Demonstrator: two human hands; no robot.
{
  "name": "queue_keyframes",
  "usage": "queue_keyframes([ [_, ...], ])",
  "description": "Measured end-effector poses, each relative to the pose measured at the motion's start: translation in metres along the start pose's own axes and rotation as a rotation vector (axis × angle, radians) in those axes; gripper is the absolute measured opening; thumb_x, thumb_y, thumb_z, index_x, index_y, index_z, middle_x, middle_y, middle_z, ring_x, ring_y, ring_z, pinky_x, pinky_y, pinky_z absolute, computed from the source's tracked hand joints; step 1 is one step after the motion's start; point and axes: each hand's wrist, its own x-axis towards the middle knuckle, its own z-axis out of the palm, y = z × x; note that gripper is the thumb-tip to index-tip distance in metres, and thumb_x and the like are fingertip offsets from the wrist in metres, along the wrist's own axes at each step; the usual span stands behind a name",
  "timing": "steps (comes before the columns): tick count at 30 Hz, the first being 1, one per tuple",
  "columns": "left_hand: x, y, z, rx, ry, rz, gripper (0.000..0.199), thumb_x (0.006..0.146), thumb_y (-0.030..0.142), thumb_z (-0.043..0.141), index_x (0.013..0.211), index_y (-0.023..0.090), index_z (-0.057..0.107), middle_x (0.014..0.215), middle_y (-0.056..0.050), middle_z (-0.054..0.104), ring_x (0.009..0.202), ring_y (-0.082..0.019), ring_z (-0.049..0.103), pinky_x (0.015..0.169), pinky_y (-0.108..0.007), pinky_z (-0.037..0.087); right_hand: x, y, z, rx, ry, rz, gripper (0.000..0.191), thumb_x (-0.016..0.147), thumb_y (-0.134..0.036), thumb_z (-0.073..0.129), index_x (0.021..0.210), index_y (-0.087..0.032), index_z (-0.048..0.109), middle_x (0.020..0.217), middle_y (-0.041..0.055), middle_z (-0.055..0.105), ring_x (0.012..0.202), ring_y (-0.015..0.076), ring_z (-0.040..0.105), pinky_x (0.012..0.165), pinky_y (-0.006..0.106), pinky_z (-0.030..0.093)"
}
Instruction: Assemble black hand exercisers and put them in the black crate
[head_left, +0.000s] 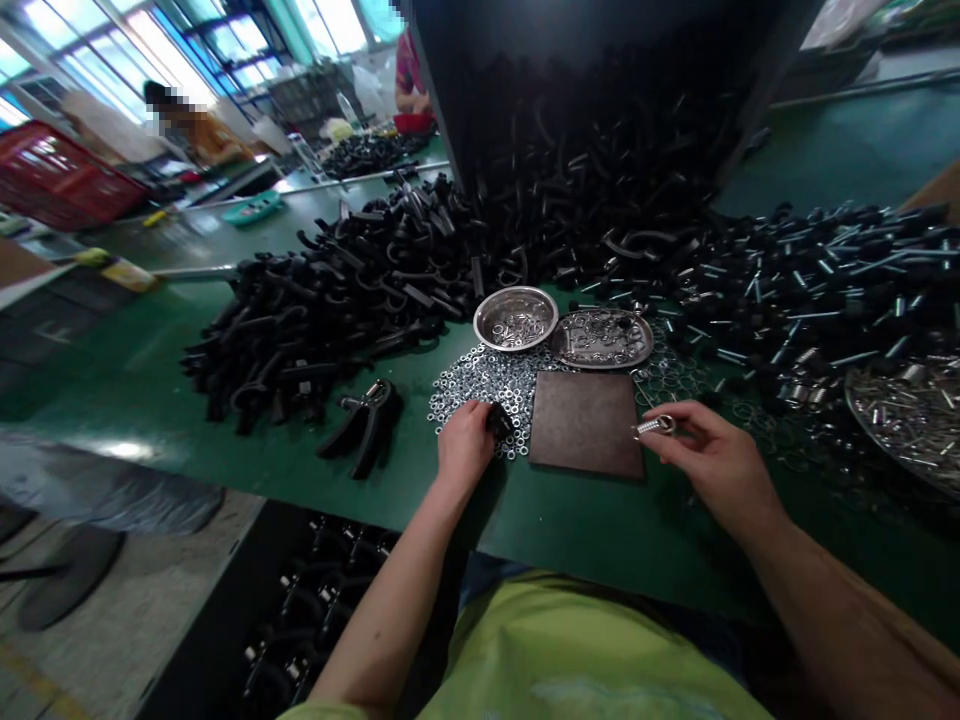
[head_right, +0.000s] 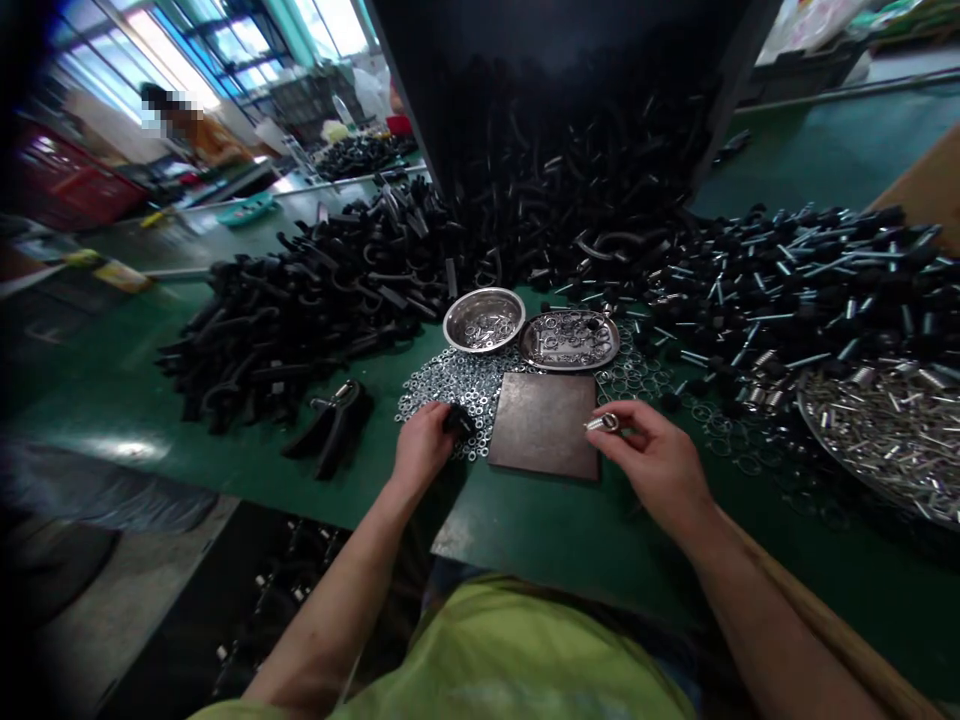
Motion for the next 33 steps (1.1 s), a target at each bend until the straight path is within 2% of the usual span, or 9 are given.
queue_keyframes([
  [3, -0.001, -0.001, 0.0, 0.079, -0.015, -0.016, 0.023, 0.079, 0.01, 0.05, 0.095, 0.02, 0.063, 0.097, -0.01, 0.064, 0.087, -0.021, 0.06, 0.072, -0.028, 0.043, -0.003, 0.008, 0.013, 0.109, -0.039, 0.029, 0.028, 0.068, -0.039, 0.073, 0.087, -0.02, 0.063, 0.071, 0.0, 0.061, 0.052, 0.0111, 0.051, 0.044, 0.024, 0.041],
  [6, -0.002, -0.004, -0.006, 0.015, 0.035, -0.045, 0.03, 0.077, 0.01, 0.05, 0.103, 0.02, 0.062, 0.102, -0.01, 0.065, 0.092, -0.023, 0.061, 0.076, -0.03, 0.044, -0.007, 0.014, 0.023, 0.266, -0.129, 0.076, 0.029, 0.072, -0.039, 0.071, 0.089, -0.02, 0.059, 0.066, -0.003, 0.056, 0.048, 0.009, 0.047, 0.042, 0.023, 0.038],
  [8, -0.003, -0.003, -0.011, -0.168, 0.141, -0.068, 0.035, 0.076, 0.01, 0.052, 0.108, 0.02, 0.062, 0.109, -0.009, 0.064, 0.098, -0.024, 0.061, 0.083, -0.032, 0.045, -0.01, 0.014, 0.027, 0.355, -0.186, 0.106, 0.027, 0.075, -0.038, 0.068, 0.091, -0.02, 0.057, 0.068, -0.0027, 0.058, 0.049, 0.0093, 0.048, 0.044, 0.023, 0.039],
  [10, -0.006, 0.002, -0.017, -0.496, 0.189, -0.105, 0.033, 0.076, 0.014, 0.056, 0.108, 0.019, 0.061, 0.107, -0.008, 0.065, 0.097, -0.023, 0.062, 0.085, -0.033, 0.046, -0.014, 0.01, 0.031, 0.422, -0.232, 0.11, 0.024, 0.077, -0.036, 0.067, 0.093, -0.02, 0.057, 0.072, -0.0012, 0.06, 0.053, 0.0098, 0.05, 0.047, 0.024, 0.041],
  [13, -0.017, 0.021, -0.022, -1.086, 0.018, -0.206, 0.033, 0.073, 0.027, 0.066, 0.103, 0.016, 0.061, 0.089, -0.005, 0.066, 0.079, -0.019, 0.065, 0.077, -0.033, 0.051, -0.019, 0.0, 0.036, 0.48, -0.29, 0.102, 0.022, 0.079, -0.036, 0.065, 0.092, -0.021, 0.058, 0.071, -0.0014, 0.059, 0.055, 0.0097, 0.051, 0.047, 0.023, 0.041],
  [16, -0.031, 0.045, -0.023, -1.411, -0.203, -0.287, 0.039, 0.063, 0.028, 0.077, 0.096, 0.014, 0.063, 0.081, -0.002, 0.065, 0.071, -0.016, 0.064, 0.074, -0.032, 0.052, -0.024, -0.008, 0.044, 0.513, -0.374, 0.145, 0.023, 0.077, -0.036, 0.067, 0.091, -0.02, 0.058, 0.066, -0.0039, 0.055, 0.049, 0.0081, 0.048, 0.044, 0.022, 0.039],
  [20, -0.043, 0.066, -0.022, -1.51, -0.322, -0.346, 0.039, 0.054, 0.024, 0.083, 0.087, 0.014, 0.066, 0.076, -0.002, 0.066, 0.07, -0.015, 0.063, 0.072, -0.029, 0.051, -0.025, -0.009, 0.052, 0.561, -0.465, 0.23, 0.029, 0.072, -0.034, 0.072, 0.091, -0.02, 0.056, 0.063, -0.0061, 0.053, 0.044, 0.0064, 0.046, 0.04, 0.02, 0.037],
  [27, -0.042, 0.067, -0.026, -1.506, -0.357, -0.335, 0.036, 0.052, 0.022, 0.084, 0.082, 0.013, 0.066, 0.075, -0.001, 0.069, 0.067, -0.014, 0.064, 0.071, -0.028, 0.052, -0.019, -0.001, 0.056, 0.663, -0.509, 0.346, 0.029, 0.075, -0.035, 0.07, 0.094, -0.018, 0.055, 0.064, -0.0048, 0.055, 0.047, 0.0058, 0.047, 0.041, 0.018, 0.037],
  [33, -0.044, 0.067, -0.028, -1.627, -0.429, -0.357, 0.036, 0.057, 0.024, 0.084, 0.084, 0.012, 0.064, 0.074, -0.003, 0.069, 0.064, -0.014, 0.066, 0.064, -0.026, 0.055, -0.015, -0.003, 0.052, 0.591, -0.519, 0.271, 0.028, 0.076, -0.035, 0.069, 0.094, -0.018, 0.056, 0.07, -0.0028, 0.059, 0.051, 0.0069, 0.05, 0.043, 0.019, 0.038],
])
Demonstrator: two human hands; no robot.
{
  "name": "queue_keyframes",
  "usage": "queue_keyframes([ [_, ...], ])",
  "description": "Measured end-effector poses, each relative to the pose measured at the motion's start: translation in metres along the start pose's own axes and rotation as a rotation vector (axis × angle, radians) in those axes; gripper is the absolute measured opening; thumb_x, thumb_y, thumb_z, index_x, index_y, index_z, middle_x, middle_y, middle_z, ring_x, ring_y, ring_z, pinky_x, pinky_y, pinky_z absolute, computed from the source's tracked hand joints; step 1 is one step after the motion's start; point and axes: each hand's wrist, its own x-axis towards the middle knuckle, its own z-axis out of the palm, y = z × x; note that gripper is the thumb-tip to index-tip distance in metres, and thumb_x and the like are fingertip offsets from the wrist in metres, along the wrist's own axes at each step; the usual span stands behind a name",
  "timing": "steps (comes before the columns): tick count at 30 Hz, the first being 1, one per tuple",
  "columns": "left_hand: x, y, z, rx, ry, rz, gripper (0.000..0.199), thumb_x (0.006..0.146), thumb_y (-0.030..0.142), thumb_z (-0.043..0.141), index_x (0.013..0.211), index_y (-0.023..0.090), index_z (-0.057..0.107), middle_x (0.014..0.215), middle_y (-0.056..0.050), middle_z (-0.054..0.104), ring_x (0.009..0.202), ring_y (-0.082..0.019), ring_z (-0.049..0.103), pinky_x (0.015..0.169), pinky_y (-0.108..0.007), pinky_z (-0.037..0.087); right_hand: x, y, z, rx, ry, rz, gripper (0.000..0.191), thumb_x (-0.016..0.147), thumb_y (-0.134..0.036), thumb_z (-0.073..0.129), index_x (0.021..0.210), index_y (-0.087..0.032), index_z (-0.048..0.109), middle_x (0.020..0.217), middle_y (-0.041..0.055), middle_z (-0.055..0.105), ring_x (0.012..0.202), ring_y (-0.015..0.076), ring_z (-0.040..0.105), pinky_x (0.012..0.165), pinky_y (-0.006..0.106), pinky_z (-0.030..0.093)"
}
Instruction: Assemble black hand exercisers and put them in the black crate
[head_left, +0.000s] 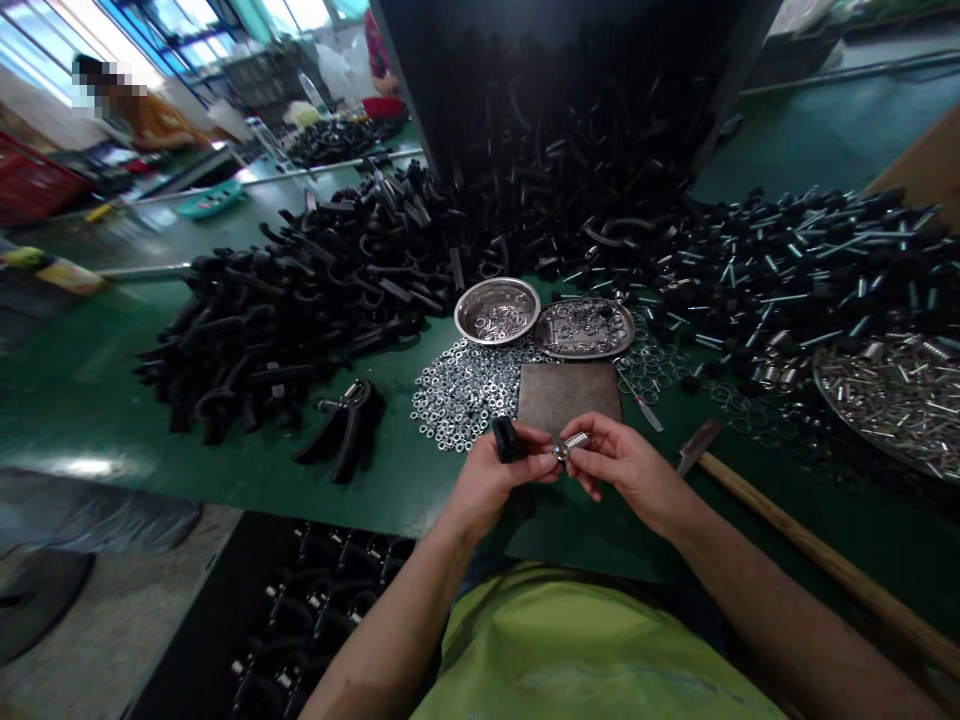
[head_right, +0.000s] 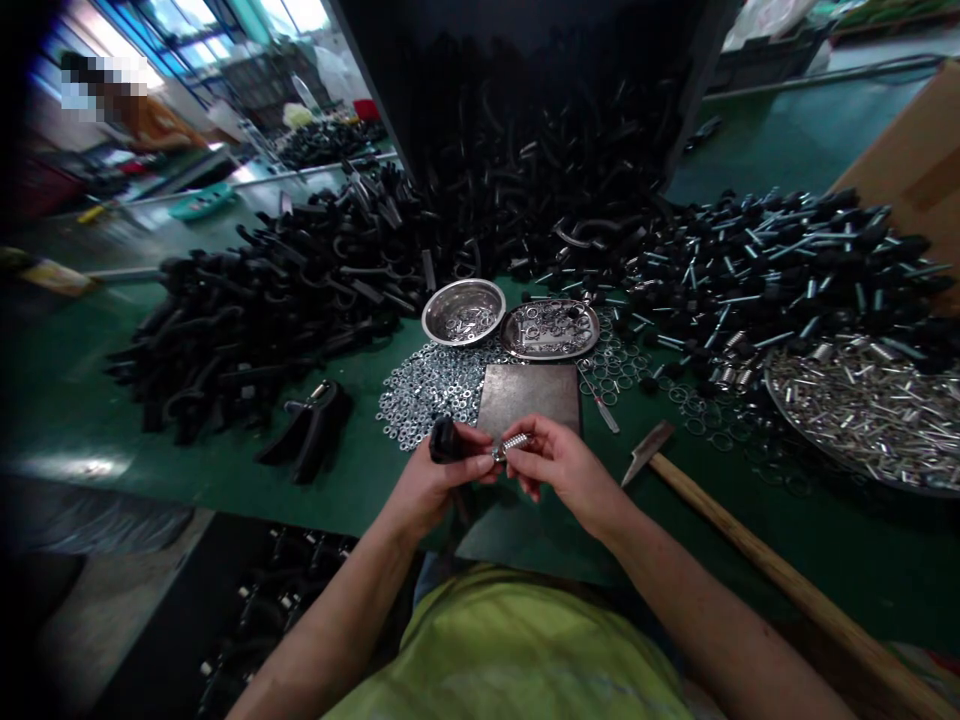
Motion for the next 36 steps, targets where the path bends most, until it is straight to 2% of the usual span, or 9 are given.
queue_keyframes([
  [9, 0.002, -0.01, -0.001, -0.274, -0.023, -0.182, 0.034, 0.061, 0.009, 0.079, 0.09, 0.012, 0.061, 0.082, -0.004, 0.07, 0.072, -0.012, 0.068, 0.071, -0.02, 0.055, 0.0, -0.008, -0.008, -0.065, -0.09, 0.019, 0.028, 0.073, -0.032, 0.07, 0.091, -0.018, 0.054, 0.072, -0.0033, 0.056, 0.054, 0.007, 0.048, 0.045, 0.019, 0.038],
  [14, 0.002, -0.01, -0.001, -0.241, -0.096, -0.234, 0.035, 0.058, 0.013, 0.082, 0.088, 0.011, 0.064, 0.083, -0.006, 0.07, 0.075, -0.013, 0.067, 0.073, -0.021, 0.054, -0.001, -0.016, -0.014, -0.195, -0.167, 0.02, 0.026, 0.073, -0.03, 0.069, 0.091, -0.018, 0.055, 0.075, -0.0024, 0.056, 0.057, 0.0074, 0.049, 0.048, 0.02, 0.041],
  [16, 0.001, -0.01, -0.001, -0.169, -0.085, -0.176, 0.037, 0.056, 0.017, 0.084, 0.087, 0.011, 0.064, 0.079, -0.004, 0.069, 0.072, -0.013, 0.066, 0.07, -0.022, 0.054, -0.002, -0.02, -0.015, -0.284, -0.135, 0.002, 0.024, 0.075, -0.03, 0.067, 0.091, -0.019, 0.055, 0.074, -0.0024, 0.057, 0.058, 0.0083, 0.05, 0.048, 0.02, 0.041],
  [19, 0.0, -0.01, 0.0, -0.041, -0.037, -0.057, 0.037, 0.057, 0.023, 0.084, 0.086, 0.012, 0.064, 0.073, -0.001, 0.066, 0.067, -0.012, 0.063, 0.068, -0.024, 0.052, -0.005, -0.027, -0.016, -0.537, 0.031, -0.069, 0.019, 0.079, -0.03, 0.062, 0.094, -0.021, 0.057, 0.073, -0.0026, 0.059, 0.059, 0.0102, 0.054, 0.052, 0.022, 0.043],
  [23, 0.002, -0.01, 0.005, 0.02, -0.005, -0.067, 0.038, 0.063, 0.032, 0.08, 0.089, 0.012, 0.061, 0.071, -0.001, 0.063, 0.057, -0.009, 0.057, 0.054, -0.02, 0.047, -0.014, -0.038, -0.017, -0.937, 0.244, -0.197, 0.015, 0.081, -0.027, 0.061, 0.095, -0.024, 0.062, 0.081, -0.0018, 0.067, 0.072, 0.0131, 0.062, 0.066, 0.025, 0.046],
  [25, 0.005, -0.012, 0.008, -0.031, -0.019, -0.111, 0.035, 0.064, 0.032, 0.079, 0.086, 0.012, 0.06, 0.064, 0.002, 0.056, 0.047, -0.004, 0.047, 0.043, -0.016, 0.037, -0.018, -0.043, -0.017, -1.018, 0.265, -0.229, 0.015, 0.08, -0.027, 0.062, 0.095, -0.025, 0.064, 0.079, -0.003, 0.068, 0.069, 0.0125, 0.062, 0.065, 0.024, 0.045],
  [28, 0.012, -0.018, 0.015, -0.172, -0.073, -0.208, 0.031, 0.064, 0.027, 0.079, 0.082, 0.012, 0.058, 0.057, 0.007, 0.042, 0.045, -0.001, 0.035, 0.039, -0.012, 0.025, -0.023, -0.05, -0.013, -1.044, 0.261, -0.286, 0.014, 0.079, -0.028, 0.064, 0.093, -0.026, 0.065, 0.071, -0.0047, 0.066, 0.063, 0.011, 0.061, 0.06, 0.022, 0.044],
  [32, 0.019, -0.029, 0.024, -0.302, -0.156, -0.308, 0.03, 0.063, 0.02, 0.078, 0.082, 0.012, 0.056, 0.06, 0.006, 0.039, 0.048, -0.001, 0.033, 0.04, -0.01, 0.023, -0.024, -0.053, -0.008, -1.084, 0.246, -0.359, 0.014, 0.079, -0.025, 0.064, 0.093, -0.024, 0.066, 0.074, -0.0038, 0.068, 0.064, 0.011, 0.061, 0.06, 0.021, 0.045],
  [36, 0.022, -0.033, 0.03, -0.361, -0.191, -0.307, 0.028, 0.064, 0.017, 0.077, 0.082, 0.012, 0.056, 0.06, 0.006, 0.038, 0.048, -0.001, 0.033, 0.04, -0.01, 0.023, -0.021, -0.051, -0.011, -1.217, 0.214, -0.387, 0.014, 0.082, -0.018, 0.059, 0.093, -0.023, 0.065, 0.086, -0.0001, 0.071, 0.074, 0.0137, 0.064, 0.067, 0.024, 0.047],
])
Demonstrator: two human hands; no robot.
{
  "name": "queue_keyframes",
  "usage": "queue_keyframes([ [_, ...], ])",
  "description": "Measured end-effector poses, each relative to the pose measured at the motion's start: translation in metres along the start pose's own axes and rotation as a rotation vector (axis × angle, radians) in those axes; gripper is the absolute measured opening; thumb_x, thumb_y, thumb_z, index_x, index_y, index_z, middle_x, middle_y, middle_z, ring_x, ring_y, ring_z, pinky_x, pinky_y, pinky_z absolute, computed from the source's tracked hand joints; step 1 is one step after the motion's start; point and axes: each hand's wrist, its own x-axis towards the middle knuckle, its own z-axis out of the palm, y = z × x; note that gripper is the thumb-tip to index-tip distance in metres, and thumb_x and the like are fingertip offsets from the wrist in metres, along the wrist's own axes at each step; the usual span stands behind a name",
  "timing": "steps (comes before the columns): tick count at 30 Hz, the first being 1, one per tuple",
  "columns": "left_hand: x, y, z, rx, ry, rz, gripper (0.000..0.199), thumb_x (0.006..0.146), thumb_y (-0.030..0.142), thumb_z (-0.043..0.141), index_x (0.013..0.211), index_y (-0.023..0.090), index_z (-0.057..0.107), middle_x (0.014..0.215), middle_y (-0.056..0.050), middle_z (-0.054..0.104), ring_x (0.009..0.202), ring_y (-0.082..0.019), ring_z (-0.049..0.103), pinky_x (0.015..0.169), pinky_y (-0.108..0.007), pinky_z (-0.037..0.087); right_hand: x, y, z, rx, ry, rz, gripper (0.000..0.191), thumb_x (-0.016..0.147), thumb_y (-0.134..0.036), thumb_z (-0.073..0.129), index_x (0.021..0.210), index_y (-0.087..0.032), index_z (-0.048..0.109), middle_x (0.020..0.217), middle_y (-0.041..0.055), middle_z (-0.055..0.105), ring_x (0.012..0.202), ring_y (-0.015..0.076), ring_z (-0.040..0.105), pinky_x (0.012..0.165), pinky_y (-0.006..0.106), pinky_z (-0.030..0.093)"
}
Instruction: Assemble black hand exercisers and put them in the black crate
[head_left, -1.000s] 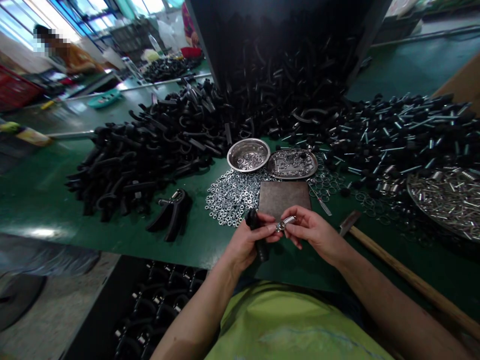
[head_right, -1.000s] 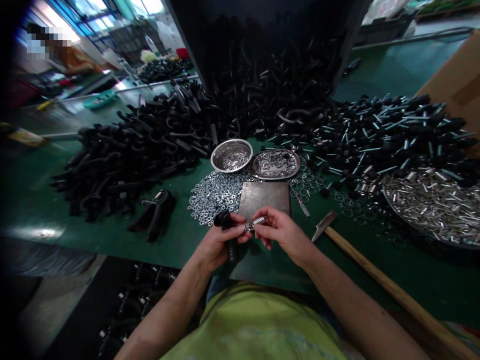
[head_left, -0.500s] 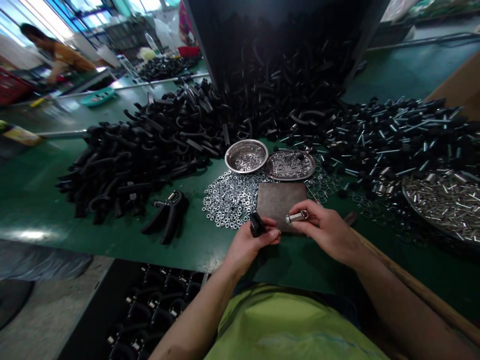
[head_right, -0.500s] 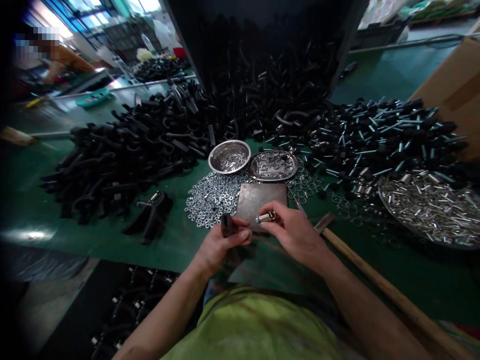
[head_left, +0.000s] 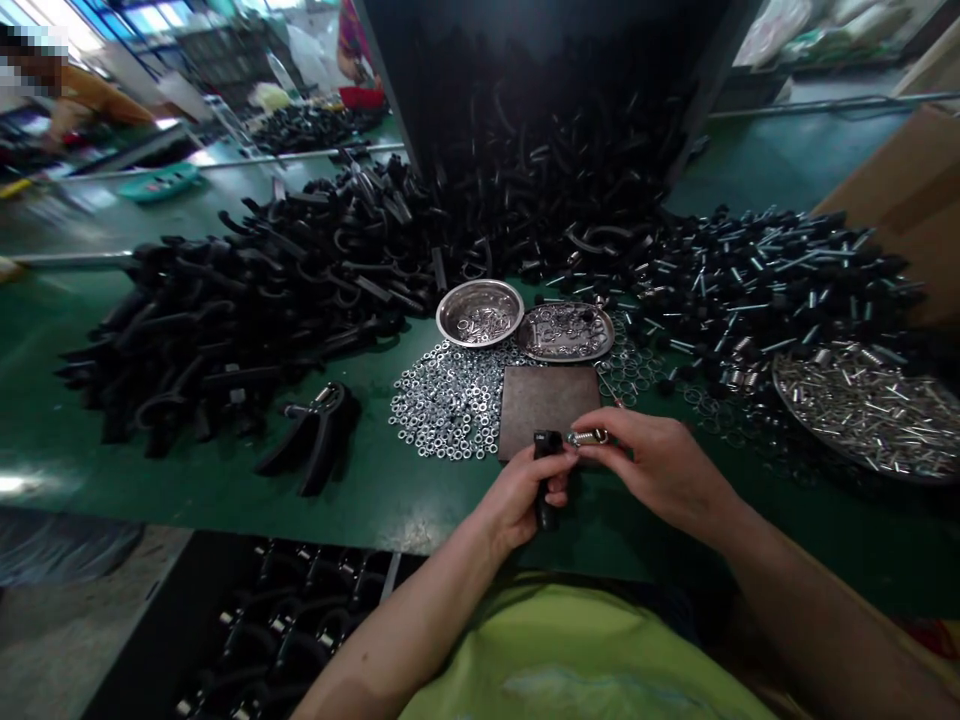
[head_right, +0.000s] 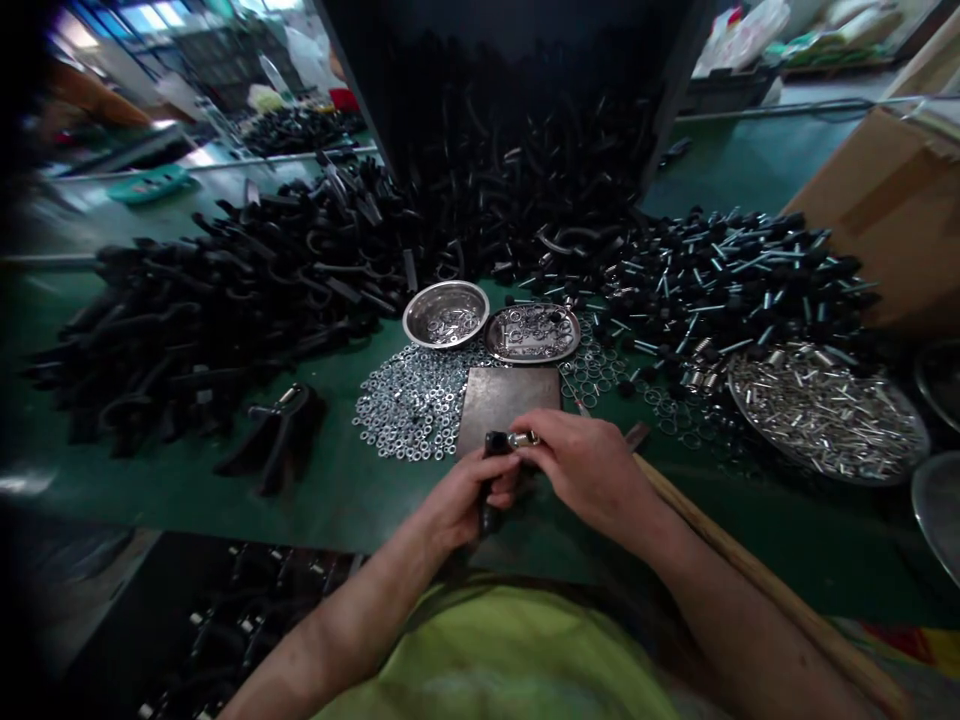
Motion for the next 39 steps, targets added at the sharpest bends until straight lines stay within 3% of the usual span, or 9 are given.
queue_keyframes([
  [6, 0.001, 0.004, 0.004, -0.016, 0.03, 0.056, 0.03, 0.068, 0.028, 0.077, 0.085, 0.011, 0.058, 0.07, 0.002, 0.049, 0.049, 0.0, 0.035, 0.039, -0.01, 0.022, -0.003, 0.006, 0.001, 0.014, -0.071, 0.041, 0.014, 0.084, -0.02, 0.057, 0.095, -0.024, 0.065, 0.09, -0.0003, 0.07, 0.079, 0.0147, 0.064, 0.068, 0.025, 0.046],
  [11, 0.0, 0.004, 0.006, 0.057, 0.006, 0.065, 0.04, 0.062, 0.031, 0.082, 0.088, 0.012, 0.059, 0.062, 0.005, 0.043, 0.049, -0.001, 0.034, 0.041, -0.011, 0.023, -0.003, 0.004, 0.003, 0.048, -0.047, 0.097, 0.014, 0.083, -0.025, 0.059, 0.096, -0.026, 0.065, 0.086, -0.0004, 0.071, 0.076, 0.0158, 0.064, 0.067, 0.027, 0.046],
  [16, -0.002, 0.002, 0.002, 0.098, 0.013, 0.091, 0.042, 0.06, 0.033, 0.083, 0.088, 0.012, 0.06, 0.067, 0.004, 0.045, 0.05, -0.001, 0.034, 0.042, -0.012, 0.023, -0.001, 0.002, 0.002, 0.114, -0.022, 0.139, 0.015, 0.082, -0.029, 0.06, 0.095, -0.025, 0.065, 0.078, -0.0018, 0.069, 0.069, 0.0145, 0.063, 0.065, 0.026, 0.046],
  [20, -0.001, 0.0, 0.002, 0.128, 0.029, 0.075, 0.04, 0.056, 0.031, 0.085, 0.083, 0.013, 0.06, 0.069, 0.004, 0.046, 0.051, -0.001, 0.033, 0.042, -0.013, 0.023, 0.0, -0.005, 0.001, 0.136, 0.014, 0.129, 0.014, 0.081, -0.027, 0.061, 0.094, -0.025, 0.065, 0.075, -0.0026, 0.068, 0.064, 0.0133, 0.062, 0.062, 0.025, 0.045],
  [26, 0.0, 0.001, 0.008, 0.158, 0.015, 0.073, 0.041, 0.055, 0.028, 0.085, 0.085, 0.013, 0.062, 0.07, 0.003, 0.049, 0.052, -0.001, 0.035, 0.043, -0.014, 0.022, 0.002, -0.009, 0.003, 0.085, 0.024, 0.061, 0.016, 0.079, -0.019, 0.061, 0.094, -0.025, 0.066, 0.083, -0.0018, 0.071, 0.071, 0.0143, 0.064, 0.068, 0.026, 0.046],
  [35, 0.003, -0.001, 0.007, 0.162, -0.009, 0.087, 0.043, 0.056, 0.028, 0.084, 0.091, 0.013, 0.065, 0.075, 0.001, 0.05, 0.056, -0.003, 0.036, 0.044, -0.015, 0.021, 0.004, -0.008, 0.002, 0.086, 0.019, 0.071, 0.014, 0.081, -0.023, 0.059, 0.093, -0.026, 0.066, 0.082, -0.0016, 0.07, 0.07, 0.0146, 0.063, 0.066, 0.027, 0.046],
  [39, 0.0, 0.001, 0.009, 0.212, -0.007, 0.089, 0.043, 0.055, 0.03, 0.084, 0.088, 0.014, 0.063, 0.072, 0.003, 0.048, 0.054, -0.003, 0.034, 0.044, -0.016, 0.02, 0.005, -0.006, 0.002, 0.033, -0.043, 0.079, 0.015, 0.083, -0.024, 0.057, 0.095, -0.026, 0.065, 0.087, 0.0003, 0.071, 0.077, 0.0165, 0.064, 0.068, 0.027, 0.046],
])
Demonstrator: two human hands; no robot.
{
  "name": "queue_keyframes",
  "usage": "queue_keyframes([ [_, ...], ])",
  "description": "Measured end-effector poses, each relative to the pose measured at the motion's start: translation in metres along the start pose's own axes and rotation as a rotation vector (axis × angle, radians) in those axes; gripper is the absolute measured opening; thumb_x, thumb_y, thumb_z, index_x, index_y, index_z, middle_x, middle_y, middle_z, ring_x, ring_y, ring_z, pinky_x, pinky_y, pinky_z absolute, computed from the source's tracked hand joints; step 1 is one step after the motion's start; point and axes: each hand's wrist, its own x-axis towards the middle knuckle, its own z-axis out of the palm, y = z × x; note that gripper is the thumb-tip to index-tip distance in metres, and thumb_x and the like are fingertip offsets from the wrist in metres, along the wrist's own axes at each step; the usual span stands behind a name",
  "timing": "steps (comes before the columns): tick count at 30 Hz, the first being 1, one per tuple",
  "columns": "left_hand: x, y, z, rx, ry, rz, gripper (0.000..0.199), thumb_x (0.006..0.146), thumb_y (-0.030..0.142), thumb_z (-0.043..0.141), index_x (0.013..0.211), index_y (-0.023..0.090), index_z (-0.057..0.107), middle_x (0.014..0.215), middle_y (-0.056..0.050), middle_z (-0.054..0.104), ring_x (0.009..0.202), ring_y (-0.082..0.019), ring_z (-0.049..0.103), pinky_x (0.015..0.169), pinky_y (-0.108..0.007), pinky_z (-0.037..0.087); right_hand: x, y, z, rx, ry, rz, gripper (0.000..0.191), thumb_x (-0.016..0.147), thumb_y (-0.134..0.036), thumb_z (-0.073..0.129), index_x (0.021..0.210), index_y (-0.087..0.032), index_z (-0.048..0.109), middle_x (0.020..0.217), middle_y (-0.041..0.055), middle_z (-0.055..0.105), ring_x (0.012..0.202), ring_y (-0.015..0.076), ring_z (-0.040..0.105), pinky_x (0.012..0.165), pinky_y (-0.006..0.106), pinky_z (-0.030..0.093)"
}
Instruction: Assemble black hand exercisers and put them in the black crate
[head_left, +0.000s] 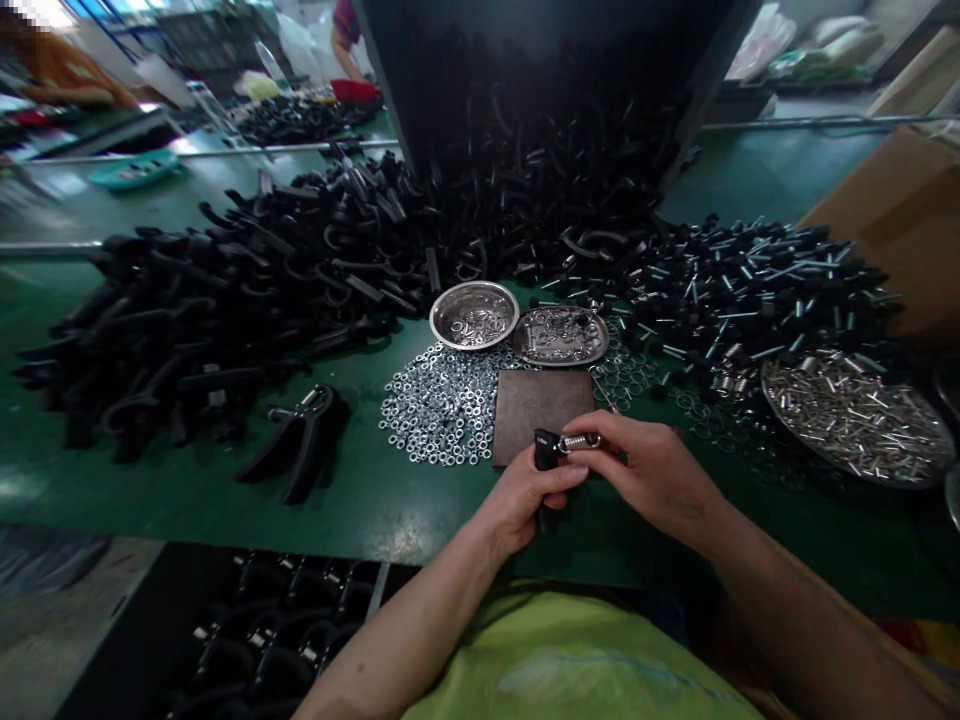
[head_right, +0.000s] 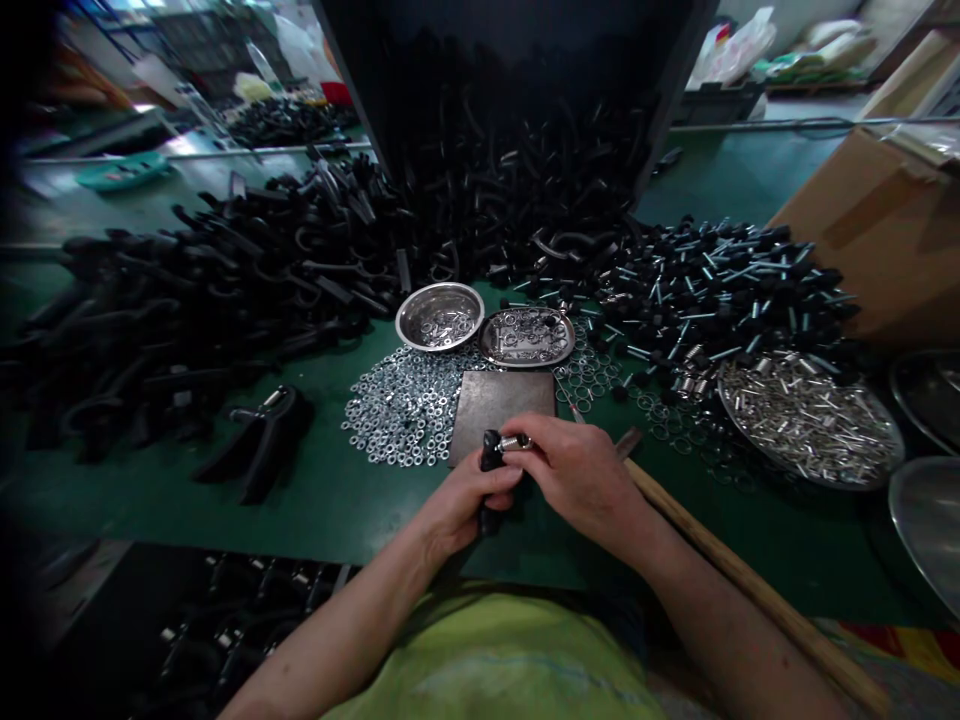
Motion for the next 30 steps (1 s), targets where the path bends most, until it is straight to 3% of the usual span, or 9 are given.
queue_keyframes([
  [4, -0.006, 0.006, 0.004, 0.306, -0.019, 0.023, 0.041, 0.059, 0.032, 0.081, 0.092, 0.015, 0.062, 0.066, 0.004, 0.046, 0.053, -0.005, 0.034, 0.045, -0.018, 0.022, 0.001, 0.002, 0.002, -0.007, -0.072, 0.055, 0.015, 0.083, -0.023, 0.056, 0.094, -0.024, 0.065, 0.091, 0.0017, 0.07, 0.082, 0.0175, 0.064, 0.072, 0.029, 0.045],
  [7, -0.011, 0.012, 0.005, 0.528, -0.045, 0.06, 0.035, 0.061, 0.032, 0.079, 0.088, 0.015, 0.063, 0.067, 0.002, 0.049, 0.056, -0.007, 0.039, 0.047, -0.019, 0.026, 0.003, 0.014, 0.001, 0.121, -0.106, 0.099, 0.015, 0.082, -0.024, 0.057, 0.094, -0.022, 0.064, 0.088, 0.0017, 0.069, 0.08, 0.0161, 0.063, 0.071, 0.028, 0.045],
  [10, -0.015, 0.012, 0.0, 0.509, -0.11, -0.056, 0.04, 0.064, 0.037, 0.076, 0.094, 0.017, 0.06, 0.062, 0.005, 0.044, 0.051, -0.007, 0.035, 0.044, -0.019, 0.024, 0.011, 0.039, -0.007, 0.323, -0.319, 0.131, 0.02, 0.084, -0.032, 0.054, 0.097, -0.021, 0.064, 0.076, -0.0008, 0.067, 0.066, 0.0133, 0.061, 0.06, 0.025, 0.045],
  [11, -0.016, 0.01, -0.003, 0.455, -0.128, -0.095, 0.042, 0.065, 0.039, 0.075, 0.097, 0.018, 0.057, 0.059, 0.006, 0.041, 0.048, -0.006, 0.033, 0.042, -0.019, 0.022, 0.015, 0.05, -0.011, 0.305, -0.326, 0.14, 0.021, 0.085, -0.033, 0.052, 0.095, -0.021, 0.065, 0.075, -0.0011, 0.067, 0.064, 0.013, 0.06, 0.059, 0.025, 0.045],
  [16, -0.013, -0.001, -0.014, 0.322, -0.067, -0.044, 0.038, 0.072, 0.047, 0.069, 0.085, 0.02, 0.046, 0.052, 0.009, 0.038, 0.044, -0.005, 0.031, 0.042, -0.018, 0.024, 0.04, 0.092, -0.025, -0.349, 0.019, 0.226, 0.02, 0.085, -0.028, 0.05, 0.087, -0.019, 0.069, 0.095, 0.0063, 0.068, 0.087, 0.0188, 0.061, 0.077, 0.03, 0.044],
  [19, -0.01, -0.001, -0.015, 0.356, 0.03, 0.036, 0.037, 0.072, 0.047, 0.069, 0.084, 0.018, 0.05, 0.059, 0.005, 0.048, 0.048, -0.006, 0.042, 0.046, -0.018, 0.032, 0.053, 0.103, -0.02, -0.544, -0.028, 0.368, 0.021, 0.083, -0.035, 0.055, 0.084, -0.02, 0.069, 0.098, 0.009, 0.066, 0.087, 0.0221, 0.061, 0.072, 0.031, 0.044],
  [23, -0.006, 0.005, -0.013, 0.292, 0.084, 0.066, 0.04, 0.072, 0.05, 0.068, 0.083, 0.015, 0.054, 0.074, -0.001, 0.055, 0.06, -0.009, 0.051, 0.051, -0.019, 0.04, 0.058, 0.105, -0.013, -0.563, -0.042, 0.415, 0.016, 0.081, -0.03, 0.055, 0.077, -0.019, 0.066, 0.096, 0.0093, 0.064, 0.09, 0.0241, 0.06, 0.07, 0.032, 0.044],
  [26, -0.005, 0.009, -0.011, 0.246, 0.107, 0.046, 0.04, 0.074, 0.052, 0.065, 0.082, 0.014, 0.054, 0.07, 0.001, 0.051, 0.057, -0.007, 0.047, 0.048, -0.017, 0.036, 0.05, 0.092, -0.012, -0.376, 0.06, 0.3, 0.014, 0.084, -0.026, 0.048, 0.082, -0.018, 0.059, 0.097, 0.0099, 0.062, 0.093, 0.023, 0.058, 0.075, 0.033, 0.044],
  [30, 0.0, 0.008, -0.005, 0.11, 0.077, 0.01, 0.048, 0.076, 0.062, 0.058, 0.086, 0.015, 0.054, 0.064, 0.004, 0.044, 0.051, -0.005, 0.038, 0.043, -0.015, 0.027, 0.027, 0.052, 0.0, 0.288, 0.028, 0.128, 0.015, 0.091, -0.033, 0.037, 0.092, -0.021, 0.046, 0.08, 0.0021, 0.061, 0.071, 0.0152, 0.06, 0.063, 0.028, 0.046],
])
